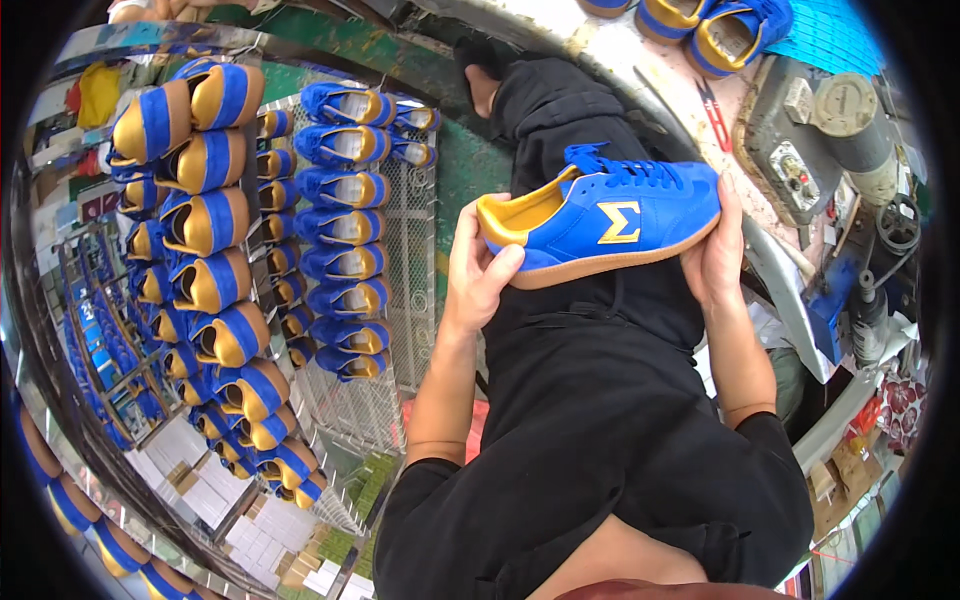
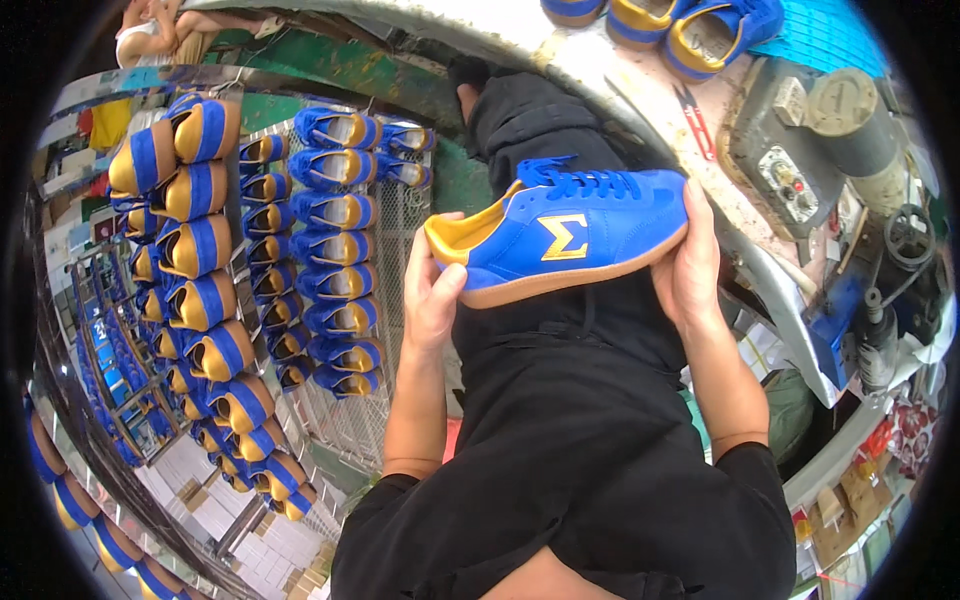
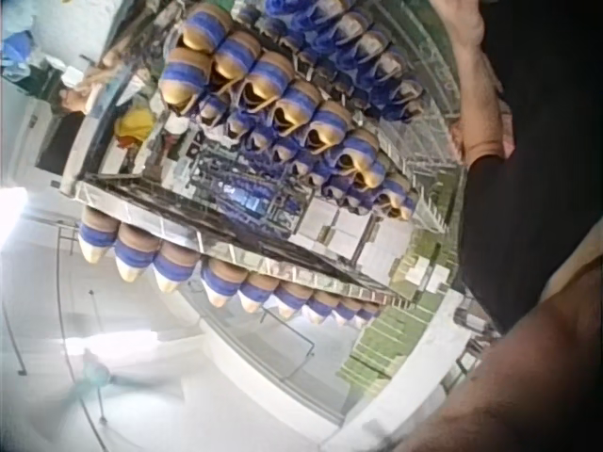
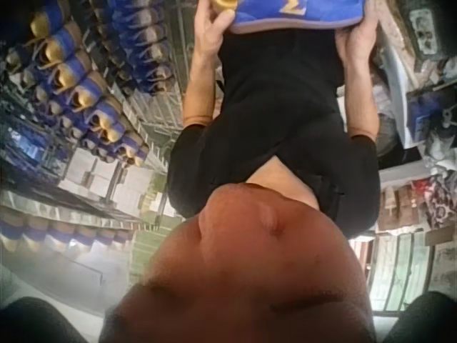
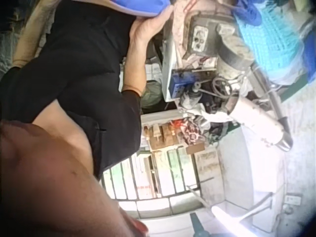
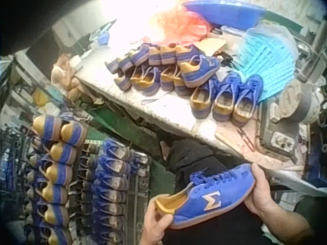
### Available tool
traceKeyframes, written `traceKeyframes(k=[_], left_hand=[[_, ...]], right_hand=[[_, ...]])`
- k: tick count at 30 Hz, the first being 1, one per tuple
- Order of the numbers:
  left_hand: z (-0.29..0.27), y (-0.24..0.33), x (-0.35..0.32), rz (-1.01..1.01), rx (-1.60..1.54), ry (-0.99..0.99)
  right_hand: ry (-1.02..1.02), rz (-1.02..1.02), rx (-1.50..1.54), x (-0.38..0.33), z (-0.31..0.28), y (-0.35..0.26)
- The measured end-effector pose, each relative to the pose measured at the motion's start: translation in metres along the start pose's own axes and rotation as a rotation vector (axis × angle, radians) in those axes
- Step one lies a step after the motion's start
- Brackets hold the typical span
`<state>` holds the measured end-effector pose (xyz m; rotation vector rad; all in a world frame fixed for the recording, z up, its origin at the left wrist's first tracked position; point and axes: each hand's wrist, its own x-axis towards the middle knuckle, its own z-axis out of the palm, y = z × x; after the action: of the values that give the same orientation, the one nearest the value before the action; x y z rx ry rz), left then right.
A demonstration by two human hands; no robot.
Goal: The person repeatedly picks up blue and gold sneakers from a nearby rack, holds them up to inspect the soles, uppers, and interiors, and then places them back. The person handles the shoes one at a time in a repetitive cycle.
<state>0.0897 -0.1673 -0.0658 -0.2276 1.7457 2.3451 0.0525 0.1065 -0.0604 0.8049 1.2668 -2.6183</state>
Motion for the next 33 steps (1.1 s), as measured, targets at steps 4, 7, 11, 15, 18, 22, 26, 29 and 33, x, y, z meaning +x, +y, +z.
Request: traceKeyframes(k=[4,7,11,15,18,22,26,29,33], left_hand=[[-0.045,-0.002,-0.025,-0.029,0.053,0.015],[-0.064,-0.009,-0.045,-0.031,0.006,0.133],[-0.117,-0.075,-0.061,-0.079,0.099,0.465],[-0.154,-0.154,-0.025,-0.334,0.222,0.676],[-0.202,-0.229,0.011,-0.388,0.201,0.771],[-0.250,-0.272,0.046,-0.526,0.498,0.804],[-0.319,-0.335,0.069,-0.554,0.943,0.980],[-0.369,-0.344,0.087,-0.326,1.122,1.179],[-0.410,-0.354,0.094,-0.410,1.128,1.011]], right_hand=[[-0.167,0.140,-0.225,0.027,0.037,0.014],[-0.408,0.122,-0.677,0.059,0.064,0.033],[-0.458,-0.559,-1.137,0.102,0.101,0.054],[-0.424,-0.762,-1.330,0.130,0.125,0.065],[-0.362,-1.049,-1.223,0.157,0.119,0.091],[-0.375,-1.021,-1.201,0.158,0.123,0.092],[-0.390,-1.008,-1.265,0.164,0.130,0.092],[-0.415,-1.031,-1.282,0.167,0.136,0.093],[-0.447,-1.036,-1.297,0.170,0.142,0.095]])
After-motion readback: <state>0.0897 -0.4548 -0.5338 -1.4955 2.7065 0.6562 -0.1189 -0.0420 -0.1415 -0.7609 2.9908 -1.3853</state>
